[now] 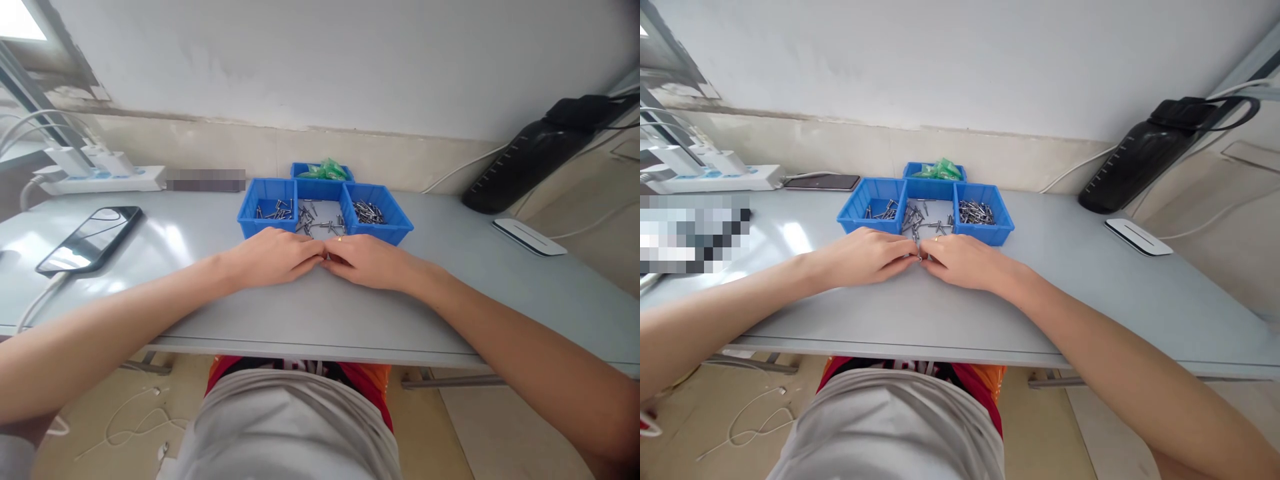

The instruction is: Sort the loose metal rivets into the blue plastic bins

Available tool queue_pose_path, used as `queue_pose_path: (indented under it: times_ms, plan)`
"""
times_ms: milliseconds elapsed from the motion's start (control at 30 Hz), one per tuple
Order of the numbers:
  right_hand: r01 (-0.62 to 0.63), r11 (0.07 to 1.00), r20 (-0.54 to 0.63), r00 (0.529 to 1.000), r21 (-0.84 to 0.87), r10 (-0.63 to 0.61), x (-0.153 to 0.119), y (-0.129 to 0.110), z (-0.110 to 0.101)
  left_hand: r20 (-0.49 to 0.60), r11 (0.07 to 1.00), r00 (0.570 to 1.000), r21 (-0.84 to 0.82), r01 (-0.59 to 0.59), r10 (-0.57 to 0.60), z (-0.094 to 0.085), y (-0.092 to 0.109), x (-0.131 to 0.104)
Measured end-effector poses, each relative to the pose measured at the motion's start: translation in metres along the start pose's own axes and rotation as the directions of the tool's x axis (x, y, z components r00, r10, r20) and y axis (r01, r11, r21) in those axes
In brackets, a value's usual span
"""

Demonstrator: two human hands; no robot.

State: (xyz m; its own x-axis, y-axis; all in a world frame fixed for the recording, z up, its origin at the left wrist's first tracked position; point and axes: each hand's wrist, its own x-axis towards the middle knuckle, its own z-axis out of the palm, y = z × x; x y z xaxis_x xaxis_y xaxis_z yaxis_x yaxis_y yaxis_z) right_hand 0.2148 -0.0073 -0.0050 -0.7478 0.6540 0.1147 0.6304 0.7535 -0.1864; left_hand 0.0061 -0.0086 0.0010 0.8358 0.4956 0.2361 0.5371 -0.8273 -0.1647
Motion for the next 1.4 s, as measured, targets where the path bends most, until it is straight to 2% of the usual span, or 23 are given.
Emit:
queue_pose_path:
  times_ms: [267,500,767,1000,1167,1400]
  plan:
    - [0.009,1.000,0.016,1.000,-0.006,-0.009,0.000,-0.001,0.000,-0.010,0.999,1.000,0.035,0.021,-0.021,-0.002,0.000,-0.001]
    - [-0.046,0.999,0.032,0.998,-0.003,0.046,-0.003,-0.002,-0.008,0.089,0.989,0.993,0.129,0.067,-0.079,0.000,-0.001,-0.001]
    - [-0.007,1.000,-0.017,1.000,0.029,0.008,-0.004,-0.006,-0.013,0.147,0.993,0.986,0.096,0.064,-0.077,0.000,0.000,-0.001]
    - [0.024,1.000,-0.048,0.999,0.019,-0.023,-0.003,-0.007,-0.013,0.042,1.000,0.999,0.022,0.015,-0.015,-0.001,0.000,-0.002]
    - [0.028,0.999,0.007,1.000,0.025,-0.028,-0.002,-0.002,-0.008,-0.017,0.999,1.000,0.035,0.019,-0.019,-0.001,0.000,-0.002]
    - [0.024,1.000,0.030,0.999,0.007,-0.025,-0.001,-0.002,-0.007,-0.023,1.000,1.000,0.014,-0.009,0.010,0.000,-0.001,-0.002]
